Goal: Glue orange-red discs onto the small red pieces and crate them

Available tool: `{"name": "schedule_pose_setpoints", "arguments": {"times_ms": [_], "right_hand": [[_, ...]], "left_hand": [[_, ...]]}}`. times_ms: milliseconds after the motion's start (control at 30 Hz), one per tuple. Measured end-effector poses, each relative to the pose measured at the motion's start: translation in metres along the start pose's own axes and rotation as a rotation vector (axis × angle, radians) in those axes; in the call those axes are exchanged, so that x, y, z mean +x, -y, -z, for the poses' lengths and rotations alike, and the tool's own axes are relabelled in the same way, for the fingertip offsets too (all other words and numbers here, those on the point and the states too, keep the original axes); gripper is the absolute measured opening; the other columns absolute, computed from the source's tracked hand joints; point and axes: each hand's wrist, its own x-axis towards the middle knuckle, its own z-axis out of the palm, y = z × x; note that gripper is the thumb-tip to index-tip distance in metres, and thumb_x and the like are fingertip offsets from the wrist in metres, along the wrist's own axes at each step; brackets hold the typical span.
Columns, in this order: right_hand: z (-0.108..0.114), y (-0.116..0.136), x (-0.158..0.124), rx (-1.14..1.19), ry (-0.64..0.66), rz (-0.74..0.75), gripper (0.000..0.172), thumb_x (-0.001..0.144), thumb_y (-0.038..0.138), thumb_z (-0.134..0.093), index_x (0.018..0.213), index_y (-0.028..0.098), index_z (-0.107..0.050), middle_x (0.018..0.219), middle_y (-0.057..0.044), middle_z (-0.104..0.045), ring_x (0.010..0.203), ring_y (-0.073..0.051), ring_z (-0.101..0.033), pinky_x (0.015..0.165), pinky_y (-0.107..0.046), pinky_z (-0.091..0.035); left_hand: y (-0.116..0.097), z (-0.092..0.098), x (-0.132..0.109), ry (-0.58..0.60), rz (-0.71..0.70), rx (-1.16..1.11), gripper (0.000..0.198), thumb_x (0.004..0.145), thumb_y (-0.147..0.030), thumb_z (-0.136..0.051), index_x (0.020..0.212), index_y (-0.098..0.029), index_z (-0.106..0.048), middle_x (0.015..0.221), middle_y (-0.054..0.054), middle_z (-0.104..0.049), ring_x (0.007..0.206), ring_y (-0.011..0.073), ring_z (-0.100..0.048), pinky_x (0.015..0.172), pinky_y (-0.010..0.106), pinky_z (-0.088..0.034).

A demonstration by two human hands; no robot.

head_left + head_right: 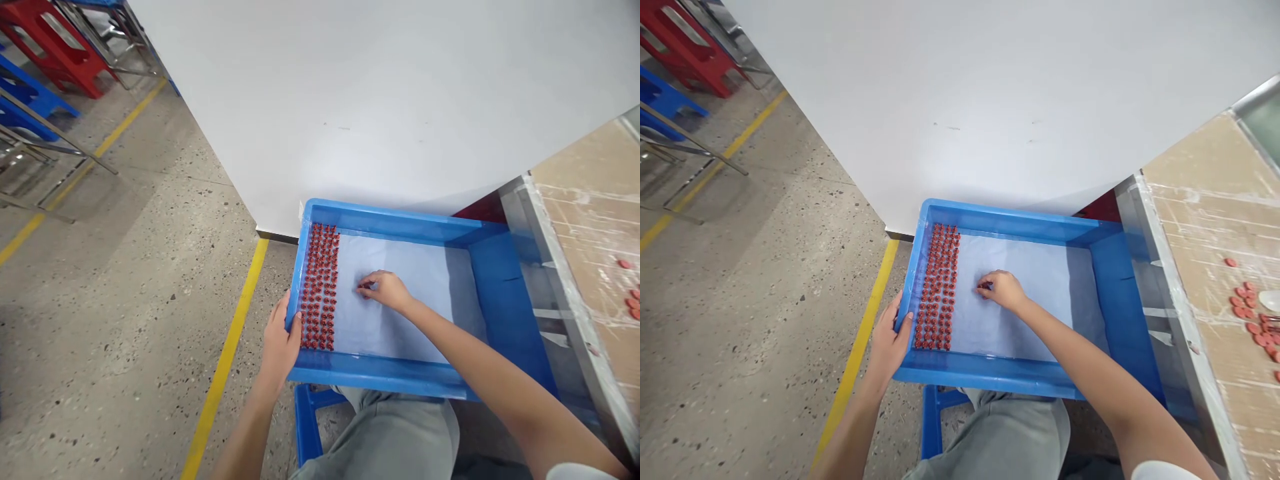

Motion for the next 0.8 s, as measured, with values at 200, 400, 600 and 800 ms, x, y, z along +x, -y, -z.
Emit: {"name": "schedule_pose_setpoints", "arguments": {"times_ms": [200, 400, 600, 800], "right_hand": [[-0.010, -0.001, 0.015, -0.021, -0.028, -0.020, 0.013, 0.080, 0.031, -0.065, 0.089, 0.030, -0.074, 0.084, 0.002, -0.073, 0.076, -0.016, -0.067, 0.074, -0.027, -0.051], [-0.010, -0.009, 0.060, -0.004, -0.146, -0.102, 0.022, 0.080, 0.024, -0.061, 0.098, 0.029, -0.072, 0.095, 0.002, -0.074, 0.089, -0.018, -0.069, 0.083, -0.030, -0.052], [0.001, -0.014, 0.106, 0.048, -0.240, -0.142, 0.035, 0.076, 0.012, -0.057, 0.106, 0.025, -0.068, 0.099, 0.002, -0.074, 0.097, -0.017, -0.068, 0.089, -0.030, -0.050], [-0.005, -0.012, 0.102, 0.084, -0.301, -0.194, 0.040, 0.070, 0.017, -0.063, 0.111, 0.019, -0.065, 0.098, -0.002, -0.074, 0.088, -0.018, -0.069, 0.086, -0.031, -0.051]], "left_hand": [[0.001, -0.001, 0.000, -0.007, -0.009, 0.013, 0.047, 0.093, -0.029, -0.045, 0.140, -0.028, -0.042, 0.138, 0.007, -0.052, 0.128, 0.0225, -0.047, 0.109, 0.043, -0.035], [0.001, -0.001, 0.000, -0.011, -0.022, 0.024, 0.048, 0.093, -0.029, -0.045, 0.141, -0.026, -0.040, 0.137, 0.007, -0.053, 0.128, 0.0217, -0.047, 0.109, 0.042, -0.035], [0.001, 0.000, 0.001, 0.007, -0.037, 0.018, 0.048, 0.093, -0.030, -0.044, 0.141, -0.025, -0.041, 0.138, 0.008, -0.052, 0.129, 0.0218, -0.045, 0.110, 0.043, -0.034], [0.001, 0.000, 0.000, 0.001, -0.003, 0.000, 0.049, 0.093, -0.031, -0.044, 0.142, -0.026, -0.039, 0.137, 0.009, -0.052, 0.129, 0.0229, -0.045, 0.109, 0.044, -0.035]]}}
